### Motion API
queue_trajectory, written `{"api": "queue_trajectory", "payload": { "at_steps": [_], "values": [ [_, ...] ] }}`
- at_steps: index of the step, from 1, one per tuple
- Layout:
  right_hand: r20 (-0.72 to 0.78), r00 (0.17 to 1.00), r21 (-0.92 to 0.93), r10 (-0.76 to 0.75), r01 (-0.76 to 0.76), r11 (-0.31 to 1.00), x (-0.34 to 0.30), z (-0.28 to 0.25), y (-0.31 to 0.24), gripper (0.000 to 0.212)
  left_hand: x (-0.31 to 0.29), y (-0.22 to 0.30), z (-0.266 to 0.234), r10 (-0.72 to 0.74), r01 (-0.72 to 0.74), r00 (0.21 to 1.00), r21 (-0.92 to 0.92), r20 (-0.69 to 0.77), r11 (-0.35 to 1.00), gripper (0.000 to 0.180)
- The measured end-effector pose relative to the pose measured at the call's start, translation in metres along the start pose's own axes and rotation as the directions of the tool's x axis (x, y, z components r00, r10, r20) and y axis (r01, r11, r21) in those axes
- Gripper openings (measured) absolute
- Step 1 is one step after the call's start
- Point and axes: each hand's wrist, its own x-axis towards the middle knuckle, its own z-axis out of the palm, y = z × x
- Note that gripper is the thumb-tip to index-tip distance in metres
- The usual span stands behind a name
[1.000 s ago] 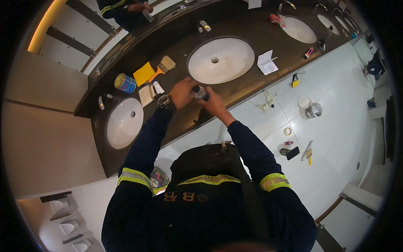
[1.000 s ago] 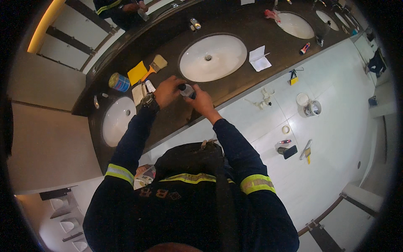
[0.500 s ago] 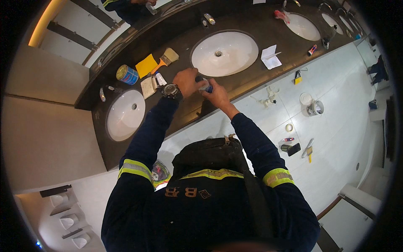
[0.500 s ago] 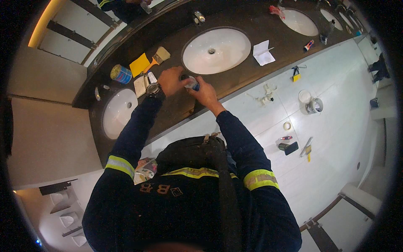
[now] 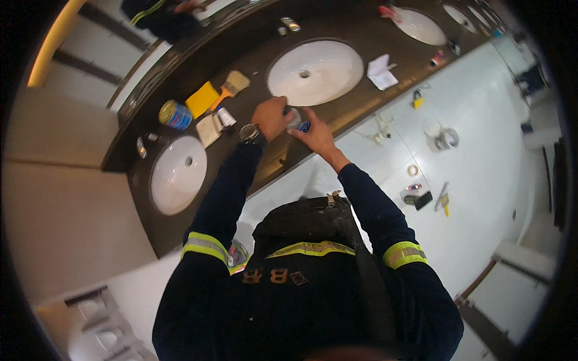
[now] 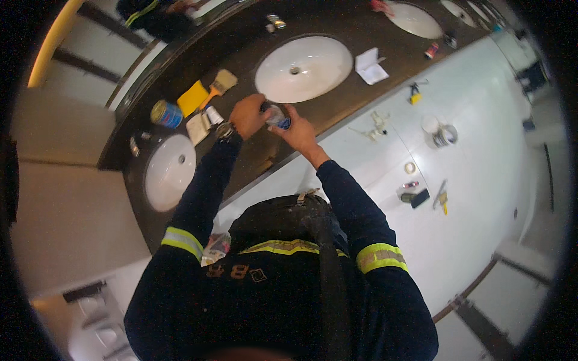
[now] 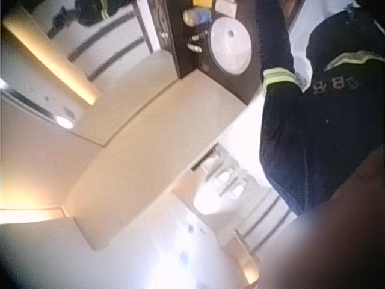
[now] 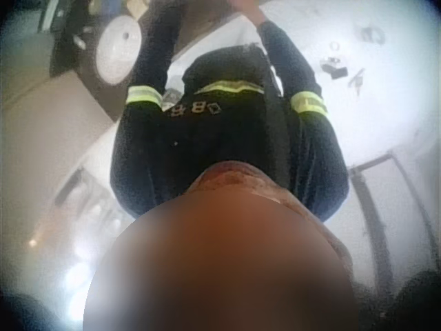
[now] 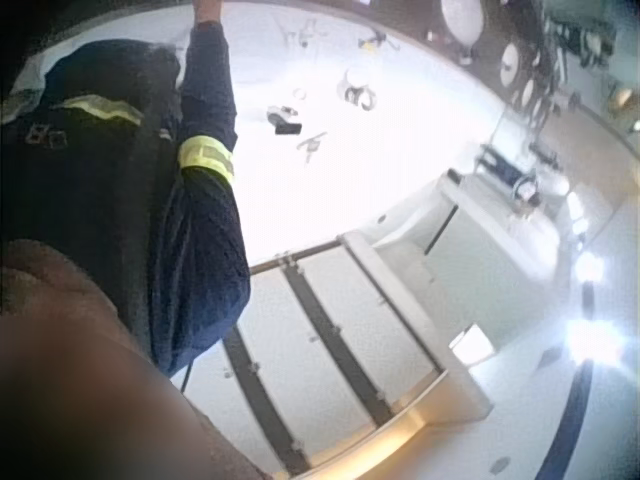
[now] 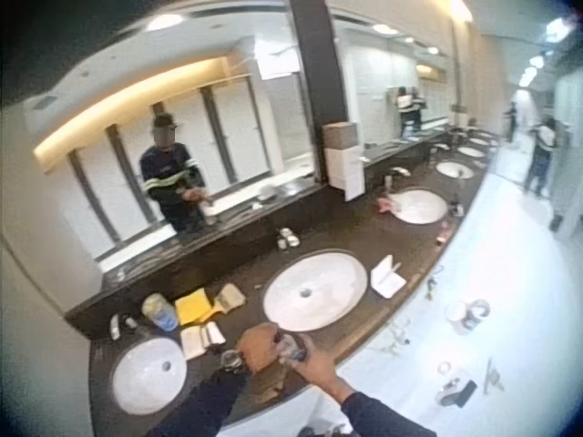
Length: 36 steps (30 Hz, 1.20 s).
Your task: The person wipes a bathroom countertop and sink area with a white cloth, then pours liquid from a plastic bottle onto a rag and continues wiping the countertop edge. Tools and containers are visible on the floor.
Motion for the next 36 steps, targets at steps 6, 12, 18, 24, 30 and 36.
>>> {"api": "queue_trajectory", "payload": {
  "at_steps": [6,12,18,24,30,36],
  "values": [
    [-0.209,0.874,0.308,0.439,-0.367,0.878,-0.095,-0.049,0.049,0.041,0.001,-0.019,-0.003,-0.052,0.049,0.997,-0.053,-0.051,0.997,0.038],
    [-0.545,0.553,0.269,0.63,-0.596,0.756,-0.322,-0.085,0.176,0.032,0.012,-0.027,0.01,0.046,-0.05,0.996,-0.06,-0.076,0.997,0.043],
    [-0.626,0.054,0.383,0.778,-0.847,0.367,-0.615,-0.077,0.214,0.035,-0.003,-0.004,0.01,0.032,-0.032,0.992,-0.002,-0.119,0.999,0.057],
    [-0.503,-0.163,0.616,0.849,-0.757,0.219,-0.793,-0.028,0.208,0.035,-0.063,0.08,-0.008,0.175,-0.195,0.846,0.013,-0.504,0.981,0.047],
    [-0.362,-0.26,0.739,0.895,-0.666,0.105,-0.926,-0.034,0.251,0.034,-0.144,0.241,0.116,0.398,-0.411,0.91,-0.119,-0.117,0.904,0.04],
    [-0.283,-0.298,0.854,0.911,-0.511,0.098,-0.98,-0.151,0.276,0.03,-0.288,0.234,0.292,0.158,-0.203,0.602,-0.042,0.782,0.978,0.06]
  ]
}}
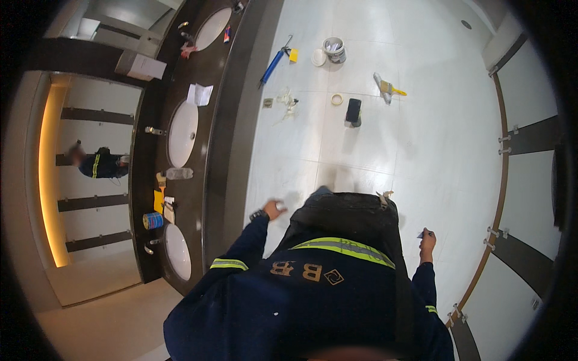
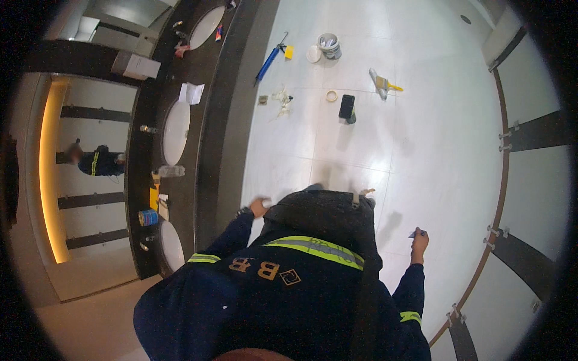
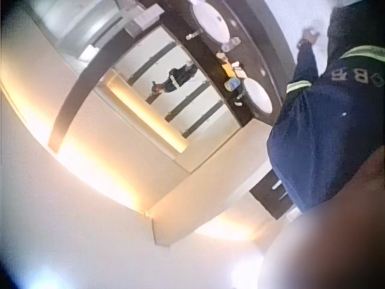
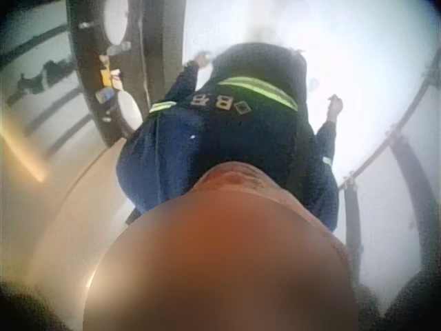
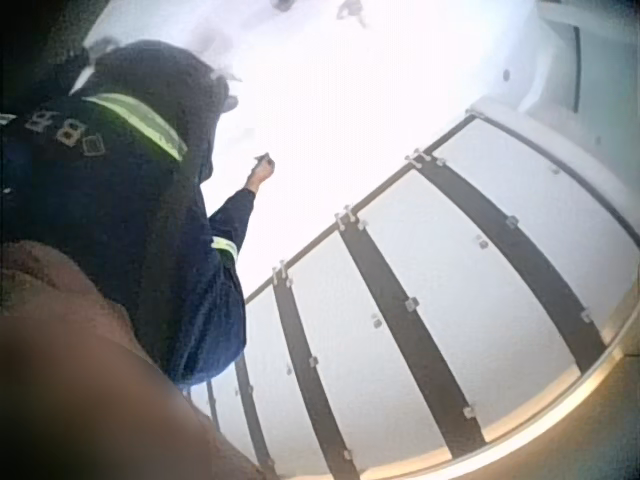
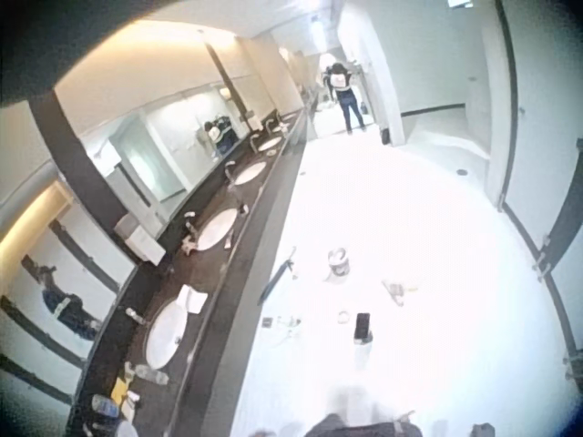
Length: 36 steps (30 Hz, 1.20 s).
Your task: The person wipes a bathroom countertop and sink area with a white cloth, then pours liquid from a plastic bottle onto a rag and continues wiping the countertop edge. Tools and containers are visible on the floor.
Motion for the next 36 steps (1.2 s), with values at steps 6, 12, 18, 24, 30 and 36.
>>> {"api": "queue_trajectory", "payload": {
  "at_steps": [6,12,18,24,30,36],
  "values": [
    [-0.094,0.995,0.105,-0.016,0.026,0.994,0.084,-0.067,-0.032,0.028,0.042,0.09,0.065,-0.02,-0.306,0.689,0.315,0.724,0.898,0.041],
    [-0.043,0.983,-0.073,-0.178,0.175,0.982,0.149,-0.107,-0.094,0.028,0.202,0.172,0.047,0.282,-0.639,0.699,0.398,0.658,0.658,0.037],
    [-0.043,0.985,0.064,0.166,-0.163,0.985,0.183,-0.217,-0.12,0.023,0.417,0.437,-0.025,0.353,-0.362,0.921,0.029,0.166,0.932,0.055],
    [0.015,0.988,-0.283,-0.151,0.149,0.947,0.308,-0.304,-0.158,0.021,0.538,0.703,-0.124,0.442,-0.44,0.896,-0.196,-0.037,0.876,0.05],
    [0.08,0.989,-0.182,-0.125,0.137,0.974,0.485,-0.312,-0.328,0.02,0.585,0.824,-0.132,0.411,-0.408,0.911,-0.239,-0.04,0.881,0.057],
    [0.282,0.943,-0.164,-0.176,0.228,0.96,0.662,-0.319,-0.493,0.02,0.575,0.728,-0.022,-0.276,0.283,0.947,-0.019,0.163,0.959,0.06]
  ]
}}
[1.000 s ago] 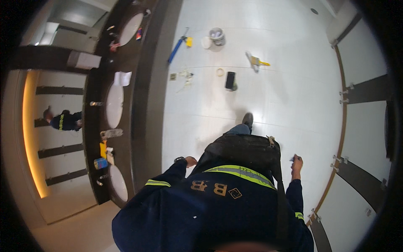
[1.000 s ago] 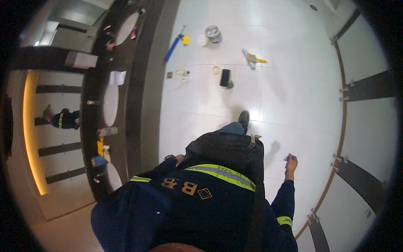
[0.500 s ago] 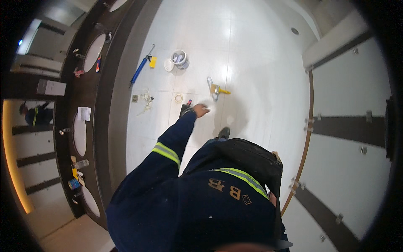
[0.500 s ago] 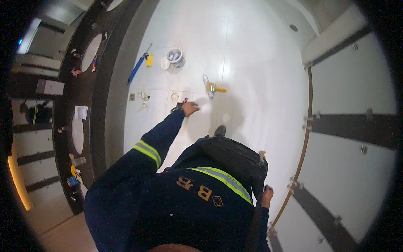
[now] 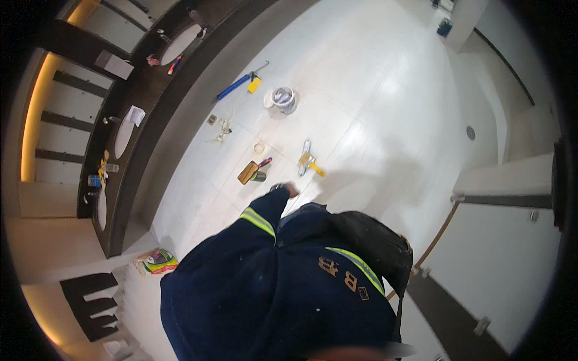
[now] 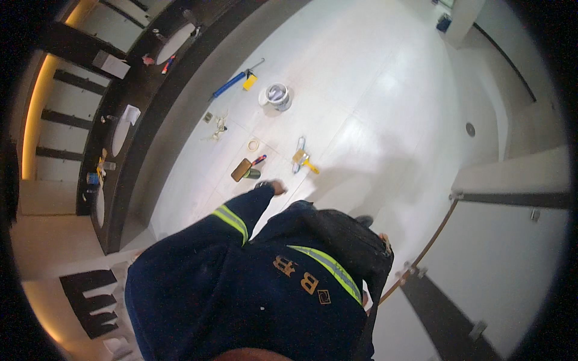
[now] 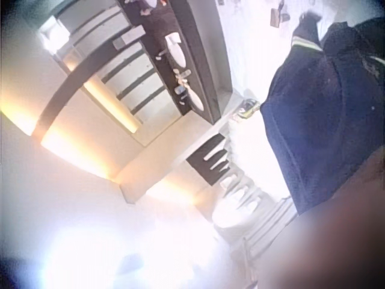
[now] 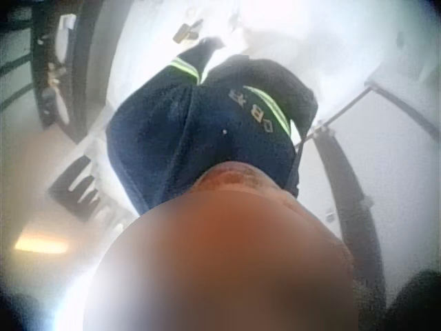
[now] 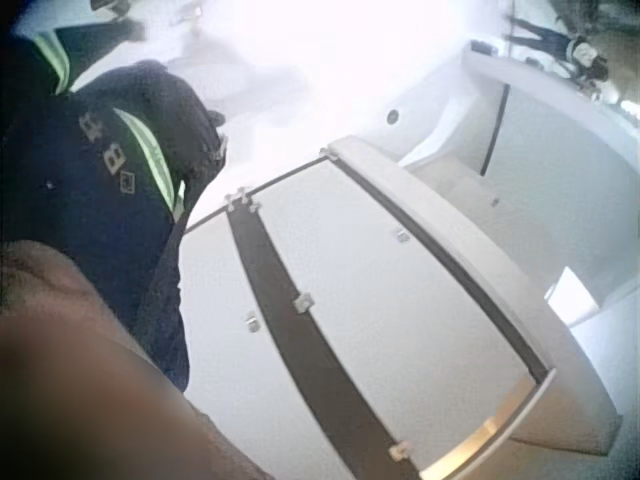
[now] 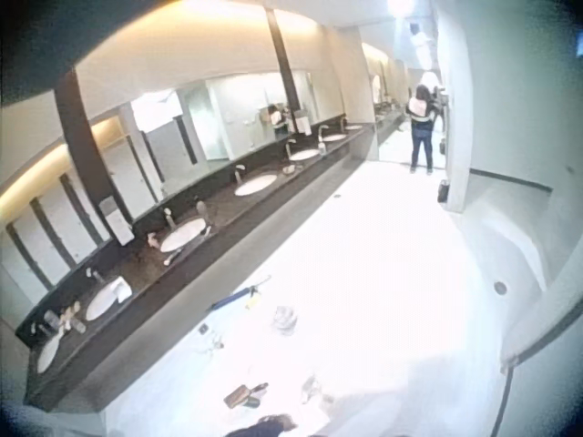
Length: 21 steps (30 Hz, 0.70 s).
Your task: The person wipes a bathroom countertop and sink area with a white cloth, then pours liquid from a plastic bottle onto a rag and continues wiping the countertop edge. Tools and containers are visible on the floor.
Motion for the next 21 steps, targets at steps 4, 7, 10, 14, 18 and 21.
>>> {"api": "queue_trajectory", "payload": {
  "at_steps": [4,7,10,14,18,21],
  "values": [
    [0.042,0.999,-0.079,0.0,0.003,0.997,0.094,-0.092,-0.046,0.02,-0.045,0.057,0.042,0.219,-0.252,0.951,0.139,0.218,0.958,0.036],
    [0.08,0.995,-0.117,-0.065,0.074,0.99,0.185,-0.144,-0.097,0.02,-0.027,0.097,0.065,0.561,-0.579,0.815,0.265,0.147,0.771,0.028],
    [0.047,0.987,-0.185,-0.153,0.16,0.97,0.221,-0.14,-0.243,0.02,-0.031,0.143,0.054,0.387,-0.394,0.918,0.088,0.083,0.915,0.033],
    [0.023,0.989,-0.184,-0.146,0.147,0.972,0.27,-0.129,-0.368,0.025,-0.023,0.222,-0.01,0.228,-0.204,0.97,-0.242,0.078,0.949,0.045],
    [-0.048,0.81,-0.155,-0.584,0.572,0.806,0.428,-0.194,-0.314,0.025,0.087,0.27,-0.072,0.19,-0.15,0.976,-0.308,0.106,0.94,0.051],
    [0.06,0.905,-0.224,-0.421,0.423,0.878,0.454,-0.136,-0.381,0.027,0.128,0.274,-0.124,0.068,-0.041,0.992,-0.237,0.105,0.971,0.055]
  ]
}}
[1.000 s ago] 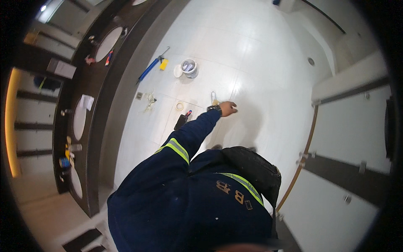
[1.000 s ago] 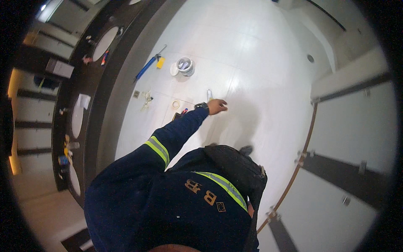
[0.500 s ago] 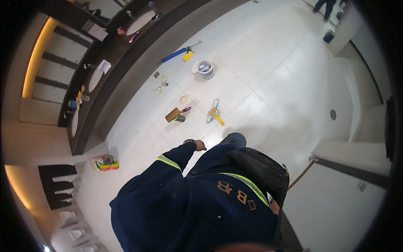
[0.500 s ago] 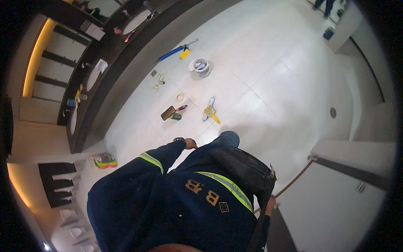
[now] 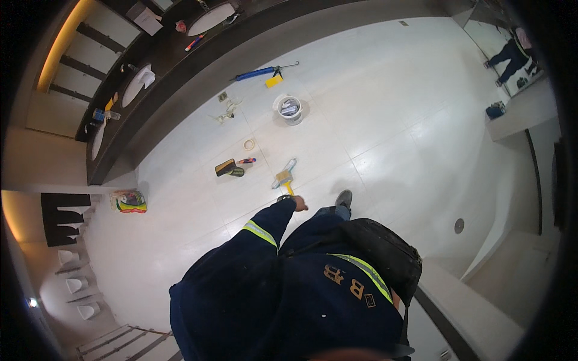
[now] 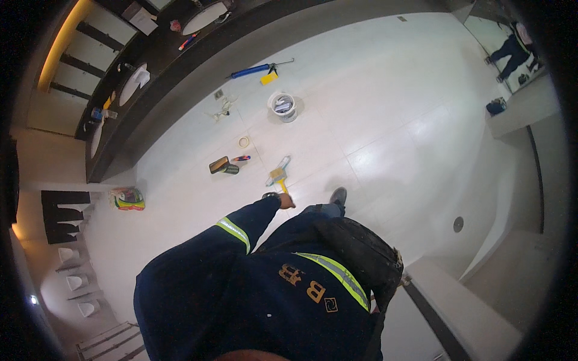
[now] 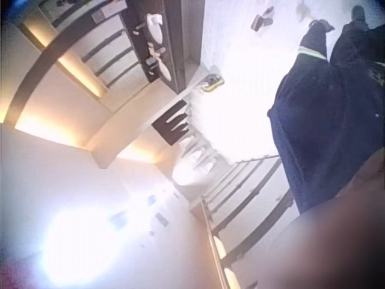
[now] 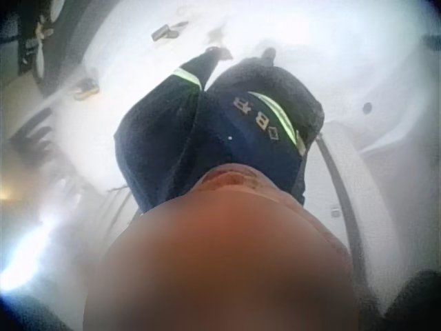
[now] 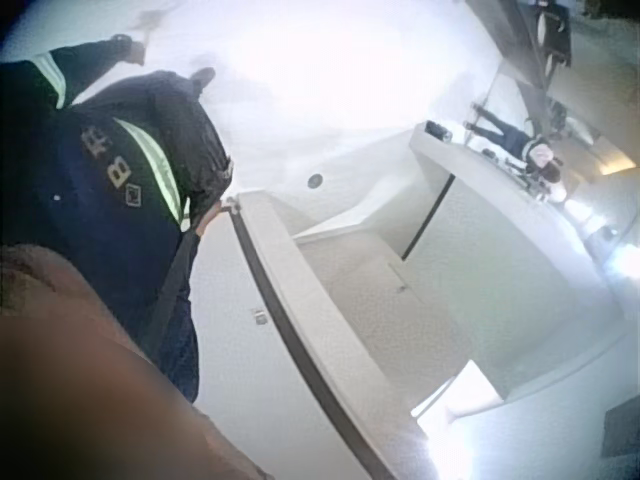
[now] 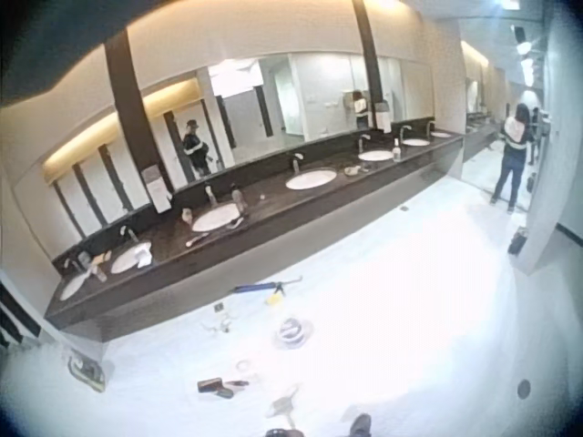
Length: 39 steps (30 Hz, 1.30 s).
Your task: The person wipes a bathroom countertop and sink area with a white cloth, then pours liquid from a plastic bottle onto a rag and continues wiping the countertop edge. Tools and containers are visible on the floor.
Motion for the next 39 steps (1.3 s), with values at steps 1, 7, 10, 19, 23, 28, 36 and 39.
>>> {"api": "queue_trajectory", "payload": {
  "at_steps": [1,7,10,19,23,28,36,39],
  "values": [
    [0.06,0.998,-0.009,0.014,-0.013,1.0,0.015,0.017,-0.023,0.028,0.012,-0.002,-0.02,0.005,-0.005,0.998,-0.002,-0.069,1.0,0.055],
    [0.156,0.988,-0.173,-0.015,0.043,0.984,0.118,0.026,-0.138,0.032,0.045,0.08,-0.191,-0.028,-0.204,0.892,-0.456,-0.452,0.867,0.054],
    [0.206,0.972,-0.284,-0.11,0.167,0.944,0.178,0.033,-0.17,0.034,0.055,0.084,-0.235,-0.085,-0.23,0.843,-0.498,-0.532,0.836,0.052],
    [0.341,0.94,-0.063,-0.016,0.04,0.997,0.391,0.123,-0.216,0.053,0.092,-0.014,-0.139,-0.43,0.375,0.881,-0.262,-0.196,0.889,0.046],
    [0.448,0.892,-0.012,0.053,-0.053,0.998,0.511,0.137,-0.281,0.046,0.11,0.063,-0.207,-0.323,0.254,0.943,-0.448,-0.083,0.857,0.045],
    [0.637,0.764,-0.08,0.106,-0.071,0.994,0.563,0.194,-0.47,0.022,0.104,0.094,-0.266,-0.093,0.034,0.888,-0.137,-0.45,0.99,0.047],
    [0.617,0.785,-0.046,-0.059,0.111,0.993,0.691,0.318,-0.701,0.018,0.122,0.109,-0.503,-0.689,-0.223,0.312,-0.756,-0.654,0.616,0.032],
    [0.67,0.737,0.035,-0.092,0.093,0.995,0.684,0.389,-0.771,0.017,0.114,0.031,-0.565,-0.743,-0.398,0.069,-0.702,-0.665,0.591,0.029]
  ]
}}
